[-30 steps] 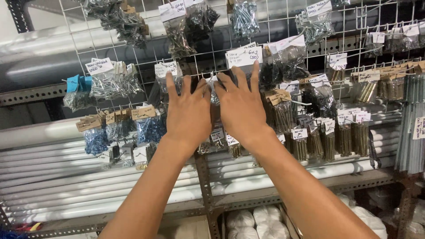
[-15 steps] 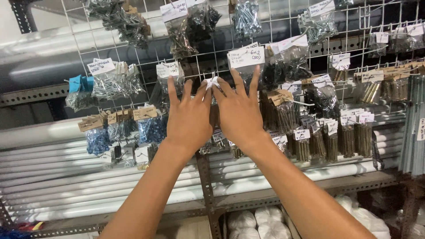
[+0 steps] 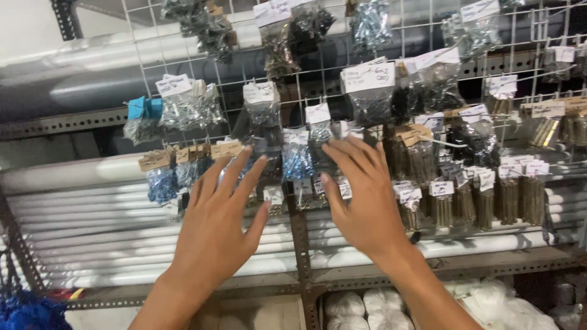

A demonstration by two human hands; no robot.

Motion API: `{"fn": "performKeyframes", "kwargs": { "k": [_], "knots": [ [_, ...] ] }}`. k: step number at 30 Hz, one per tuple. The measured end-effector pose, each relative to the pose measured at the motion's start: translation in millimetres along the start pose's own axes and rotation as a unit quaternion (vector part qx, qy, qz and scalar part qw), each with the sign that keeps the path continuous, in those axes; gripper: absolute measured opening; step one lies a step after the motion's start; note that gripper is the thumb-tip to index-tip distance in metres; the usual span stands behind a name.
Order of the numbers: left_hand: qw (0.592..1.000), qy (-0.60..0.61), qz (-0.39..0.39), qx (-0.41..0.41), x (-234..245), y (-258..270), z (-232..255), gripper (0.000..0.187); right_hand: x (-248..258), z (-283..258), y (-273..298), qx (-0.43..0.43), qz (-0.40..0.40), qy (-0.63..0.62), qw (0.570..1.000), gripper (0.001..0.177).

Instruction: Organizing small bags of hardware by hanging them on a wire display rack.

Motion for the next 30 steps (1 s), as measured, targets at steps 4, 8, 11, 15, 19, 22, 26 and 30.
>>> {"fn": "performKeyframes", "kwargs": {
  "k": [4, 8, 11, 15, 19, 22, 26, 30],
  "knots": [
    [0.999, 0.012, -0.014, 0.044, 11.9, 37.7, -8.8, 0.067, -13.8, -25.9, 32.1, -0.030, -0.065, -0.026, 0.997, 0.043],
    [0.995, 0.029, -0.041, 0.089, 13.8, 74.0, -13.8, 0.066, -31.2, -51.7, 63.9, -0.085, -0.116, -0.126, 0.982, 0.042],
    [0.990, 0.045, -0.063, 0.116, 12.4, 98.4, -15.9, 0.068, -51.2, -62.6, 86.3, -0.119, -0.150, -0.166, 0.967, 0.043],
    [0.983, 0.064, -0.081, 0.151, 6.5, 131.6, -21.6, 0.074, -78.6, -74.2, 116.6, -0.110, -0.137, -0.213, 0.961, 0.046],
    [0.976, 0.075, -0.080, 0.188, -3.3, 168.8, -28.1, 0.067, -111.4, -79.6, 144.5, -0.173, -0.235, -0.230, 0.928, 0.045],
    [0.956, 0.101, -0.123, 0.244, -12.9, 200.3, -29.9, 0.069, -132.9, -87.4, 166.9, -0.155, -0.249, -0.255, 0.921, 0.048],
    [0.951, 0.120, -0.115, 0.261, -24.9, 239.3, -30.9, 0.070, -159.8, -97.9, 194.6, -0.156, -0.248, -0.284, 0.913, 0.045],
    [0.938, 0.126, -0.132, 0.295, -40.9, 276.0, -33.0, 0.069, -195.3, -97.5, 237.0, -0.171, -0.286, -0.285, 0.899, 0.045]
  ]
}}
Point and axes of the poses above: each hand's wrist, its own y-axis away from the middle knuckle, its own x-axis out of the back of the hand, z = x × y, the point moved 1 cm from there along -y, towards the middle knuckle, and after that the axes turned 7 degrees about y, right-handed, at the moved point
